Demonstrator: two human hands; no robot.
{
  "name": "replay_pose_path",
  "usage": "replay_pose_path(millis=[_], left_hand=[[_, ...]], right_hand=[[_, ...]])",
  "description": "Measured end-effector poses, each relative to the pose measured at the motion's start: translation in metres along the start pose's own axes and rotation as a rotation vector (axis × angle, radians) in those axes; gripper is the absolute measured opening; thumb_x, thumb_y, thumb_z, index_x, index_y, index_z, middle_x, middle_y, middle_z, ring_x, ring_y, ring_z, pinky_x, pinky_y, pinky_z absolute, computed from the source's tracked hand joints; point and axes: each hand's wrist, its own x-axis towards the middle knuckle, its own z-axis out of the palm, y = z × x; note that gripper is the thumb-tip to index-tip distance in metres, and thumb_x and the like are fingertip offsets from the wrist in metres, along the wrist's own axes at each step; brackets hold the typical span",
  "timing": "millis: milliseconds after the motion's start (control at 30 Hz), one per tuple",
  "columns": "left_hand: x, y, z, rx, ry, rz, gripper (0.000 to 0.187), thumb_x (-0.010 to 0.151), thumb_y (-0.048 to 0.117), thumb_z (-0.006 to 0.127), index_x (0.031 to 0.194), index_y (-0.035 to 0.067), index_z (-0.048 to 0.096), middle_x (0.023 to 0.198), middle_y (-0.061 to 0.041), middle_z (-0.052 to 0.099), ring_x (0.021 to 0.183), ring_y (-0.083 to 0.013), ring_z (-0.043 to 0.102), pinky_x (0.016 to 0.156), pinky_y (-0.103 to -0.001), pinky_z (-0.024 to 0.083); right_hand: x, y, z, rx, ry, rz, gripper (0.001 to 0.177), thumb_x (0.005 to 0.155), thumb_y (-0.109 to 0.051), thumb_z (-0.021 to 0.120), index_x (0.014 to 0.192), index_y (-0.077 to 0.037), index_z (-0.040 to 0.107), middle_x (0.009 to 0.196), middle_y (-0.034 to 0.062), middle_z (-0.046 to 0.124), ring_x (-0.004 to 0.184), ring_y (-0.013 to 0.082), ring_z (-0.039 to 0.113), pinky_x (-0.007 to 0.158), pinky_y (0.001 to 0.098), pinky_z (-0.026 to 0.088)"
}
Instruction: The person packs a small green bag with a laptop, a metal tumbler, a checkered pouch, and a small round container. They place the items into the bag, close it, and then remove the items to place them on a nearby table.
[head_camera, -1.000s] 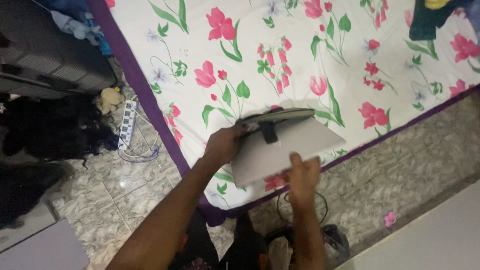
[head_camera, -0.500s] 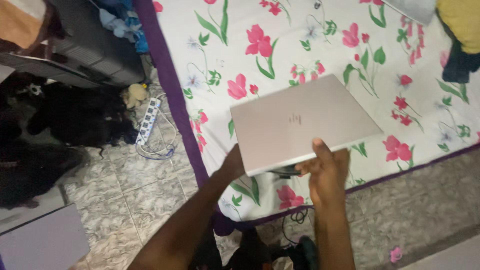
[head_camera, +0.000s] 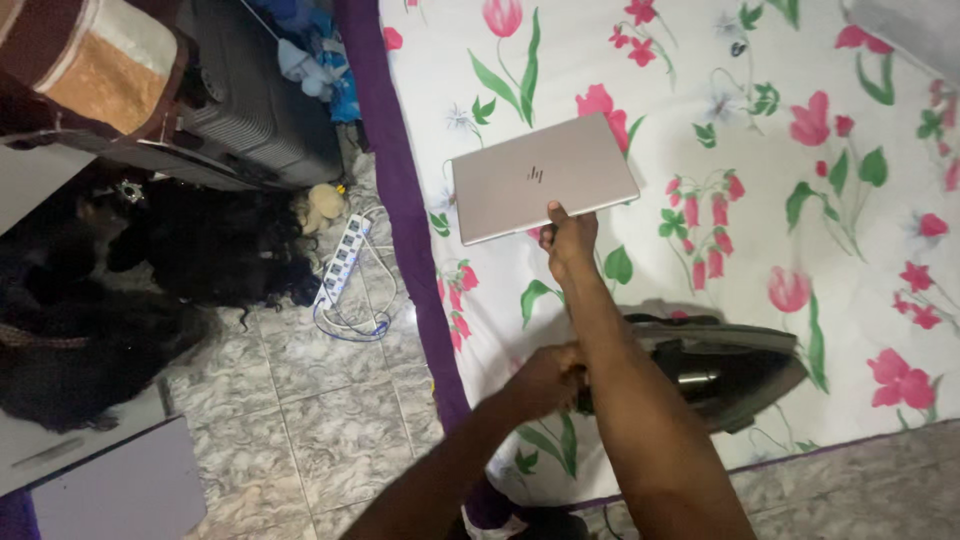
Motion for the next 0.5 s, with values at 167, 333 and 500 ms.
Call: replay_pose_path(millis=[167,333,500], left_hand=[[-0.007,-0.004,0.005,-0.013,0.063,0.088,0.046,0.087,-0.003,0.066,0.132,-0.004,0.056,0.114,-0.016,0.069,0.096,-0.0226,0.066,0.084,-0.036,0.055],[-0.017,0.025,0.008,0.152,0.091,0.148,0.055,0.077,-0.002,0.074,0.129,-0.002,0.056,0.124,-0.019,0.066,0.11,-0.0269,0.066,0.095,-0.038,0.054],[-0.014,0.046,0.001,0.399,0.127,0.081,0.048,0.082,0.0,0.064,0.13,0.002,0.064,0.122,-0.021,0.071,0.111,-0.0325,0.07,0.1,-0.039,0.054]], right_hand=[[0.053,0.047,-0.014,0.057,0.055,0.2,0.018,0.103,-0.013,0.06,0.115,-0.002,0.051,0.081,0.0085,0.058,0.057,0.0178,0.057,0.049,0.0288,0.05],[0.027,0.041,-0.033,0.021,0.014,0.321,0.02,0.105,-0.005,0.048,0.121,0.008,0.049,0.089,0.0162,0.061,0.084,0.0346,0.073,0.081,0.0451,0.064],[-0.049,-0.026,-0.039,-0.07,-0.2,0.144,0.021,0.102,-0.013,0.047,0.117,-0.001,0.055,0.098,0.0163,0.071,0.091,0.0328,0.072,0.088,0.0454,0.06]])
